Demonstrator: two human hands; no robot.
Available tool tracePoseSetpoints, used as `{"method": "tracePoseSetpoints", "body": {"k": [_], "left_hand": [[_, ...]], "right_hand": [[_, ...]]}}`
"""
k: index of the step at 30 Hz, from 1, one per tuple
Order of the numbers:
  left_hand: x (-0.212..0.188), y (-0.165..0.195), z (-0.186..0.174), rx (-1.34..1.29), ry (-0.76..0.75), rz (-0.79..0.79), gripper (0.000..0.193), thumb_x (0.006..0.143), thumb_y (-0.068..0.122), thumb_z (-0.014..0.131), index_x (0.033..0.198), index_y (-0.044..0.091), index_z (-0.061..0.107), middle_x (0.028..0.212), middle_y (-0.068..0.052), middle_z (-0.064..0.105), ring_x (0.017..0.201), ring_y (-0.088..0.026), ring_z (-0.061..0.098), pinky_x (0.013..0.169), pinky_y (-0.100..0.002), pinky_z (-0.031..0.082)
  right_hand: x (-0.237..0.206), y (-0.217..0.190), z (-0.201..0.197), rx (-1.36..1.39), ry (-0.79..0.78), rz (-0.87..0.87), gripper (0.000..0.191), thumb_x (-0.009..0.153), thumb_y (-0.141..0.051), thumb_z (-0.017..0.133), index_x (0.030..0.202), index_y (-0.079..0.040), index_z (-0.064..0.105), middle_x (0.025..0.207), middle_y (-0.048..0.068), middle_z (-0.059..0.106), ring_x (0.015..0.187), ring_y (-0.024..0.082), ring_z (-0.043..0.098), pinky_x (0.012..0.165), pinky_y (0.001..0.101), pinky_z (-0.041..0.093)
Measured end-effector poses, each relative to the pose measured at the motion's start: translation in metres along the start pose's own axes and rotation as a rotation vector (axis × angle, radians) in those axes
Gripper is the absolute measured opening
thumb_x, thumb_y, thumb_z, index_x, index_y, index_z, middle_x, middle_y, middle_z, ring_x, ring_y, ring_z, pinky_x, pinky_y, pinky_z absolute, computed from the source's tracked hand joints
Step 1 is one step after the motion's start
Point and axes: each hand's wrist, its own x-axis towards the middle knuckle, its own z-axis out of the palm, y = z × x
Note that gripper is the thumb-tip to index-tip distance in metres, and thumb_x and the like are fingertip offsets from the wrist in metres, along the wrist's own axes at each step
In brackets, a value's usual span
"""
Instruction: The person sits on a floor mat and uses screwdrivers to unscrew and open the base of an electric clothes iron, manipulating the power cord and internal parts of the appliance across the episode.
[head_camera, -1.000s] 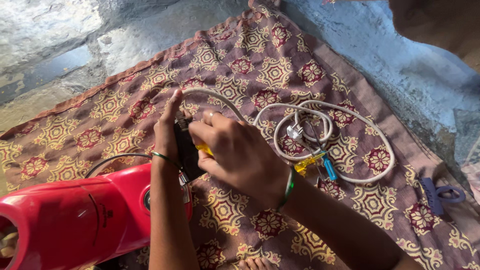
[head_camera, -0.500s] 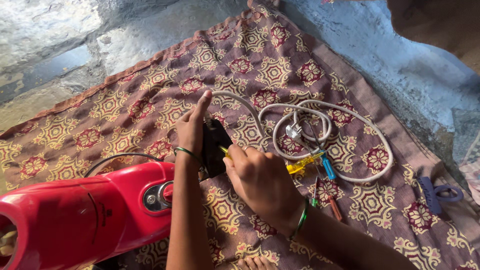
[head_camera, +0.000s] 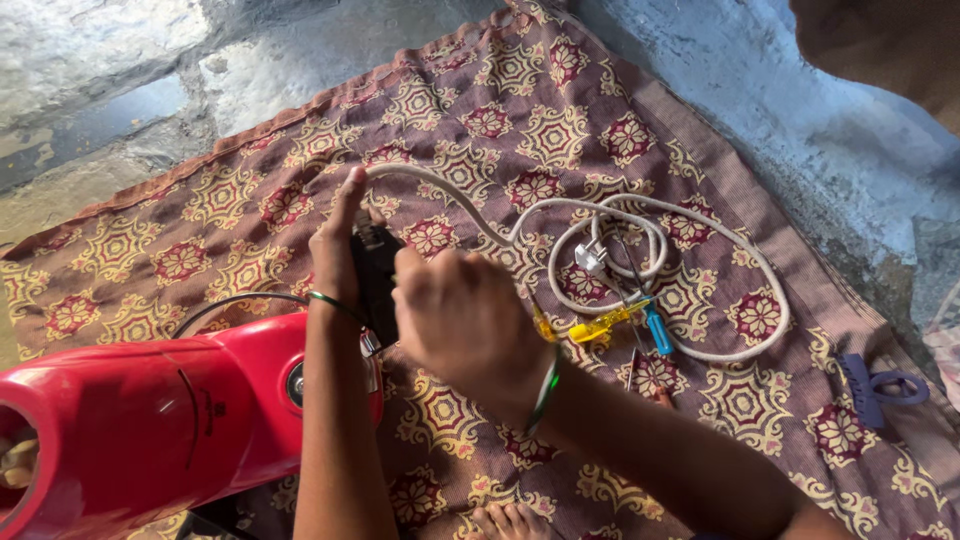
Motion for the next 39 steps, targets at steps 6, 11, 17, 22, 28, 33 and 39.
{"method": "tracePoseSetpoints", "body": {"k": [6, 11, 17, 22, 28, 33, 39], "left_hand": [[0.007, -0.017, -0.006, 0.011, -0.051, 0.07, 0.045, 0.083, 0.053, 0.076, 0.076, 0.009, 0.069, 0.064, -0.002, 0.06, 0.052, -0.012, 0.058, 0.05, -0.028, 0.048], [0.021, -0.053, 0.008, 0.032, -0.012, 0.228, 0.038, 0.087, 0.044, 0.081, 0.074, 0.008, 0.074, 0.069, 0.004, 0.06, 0.059, -0.005, 0.05, 0.053, -0.022, 0.038], [0.026, -0.072, 0.029, 0.173, 0.068, 0.309, 0.046, 0.086, 0.046, 0.083, 0.073, 0.003, 0.073, 0.067, 0.007, 0.055, 0.061, -0.003, 0.043, 0.055, -0.023, 0.032], [0.014, -0.079, 0.025, 0.349, 0.057, 0.449, 0.047, 0.088, 0.046, 0.081, 0.072, 0.002, 0.074, 0.062, 0.003, 0.06, 0.058, -0.005, 0.05, 0.056, -0.023, 0.038], [-0.001, -0.11, 0.014, 0.423, 0.127, 0.737, 0.037, 0.09, 0.037, 0.082, 0.083, 0.002, 0.072, 0.07, 0.0, 0.068, 0.065, -0.005, 0.058, 0.064, -0.022, 0.045], [0.005, -0.125, 0.003, 0.487, 0.153, 0.868, 0.026, 0.093, 0.025, 0.082, 0.087, 0.002, 0.073, 0.075, -0.002, 0.071, 0.069, -0.009, 0.059, 0.068, -0.025, 0.045], [0.0, -0.149, -0.009, 0.235, 0.13, 0.674, 0.029, 0.097, 0.03, 0.075, 0.096, 0.002, 0.069, 0.074, -0.003, 0.068, 0.065, -0.01, 0.062, 0.063, -0.024, 0.044]], "right_hand": [[0.017, -0.041, -0.014, 0.104, -0.435, 0.249, 0.011, 0.086, -0.005, 0.067, 0.082, -0.009, 0.056, 0.066, 0.011, 0.067, 0.062, 0.023, 0.074, 0.053, 0.0338, 0.058], [0.012, -0.02, -0.022, 0.123, -0.583, 0.358, 0.007, 0.088, -0.01, 0.065, 0.086, -0.007, 0.059, 0.062, 0.014, 0.068, 0.057, 0.028, 0.073, 0.051, 0.0395, 0.059], [-0.022, 0.015, -0.016, 0.17, -0.484, 0.522, 0.019, 0.092, -0.022, 0.07, 0.102, -0.007, 0.064, 0.061, 0.018, 0.067, 0.057, 0.034, 0.071, 0.049, 0.0447, 0.055], [-0.071, 0.035, 0.021, 0.384, -0.255, 0.497, 0.022, 0.088, -0.014, 0.072, 0.105, -0.005, 0.063, 0.065, 0.016, 0.069, 0.055, 0.034, 0.069, 0.047, 0.0443, 0.051], [-0.155, 0.031, 0.079, 0.568, -0.346, 0.545, 0.016, 0.097, -0.009, 0.067, 0.11, -0.002, 0.06, 0.07, 0.015, 0.07, 0.053, 0.027, 0.069, 0.042, 0.0386, 0.052], [-0.187, 0.038, 0.095, 0.482, -0.316, 0.305, 0.041, 0.077, -0.004, 0.07, 0.114, 0.005, 0.056, 0.102, 0.03, 0.069, 0.063, 0.031, 0.071, 0.045, 0.0358, 0.057], [-0.169, 0.028, 0.076, 0.447, -0.368, 0.266, 0.042, 0.074, -0.006, 0.073, 0.114, 0.002, 0.063, 0.09, 0.026, 0.069, 0.067, 0.035, 0.071, 0.058, 0.0417, 0.058]]}}
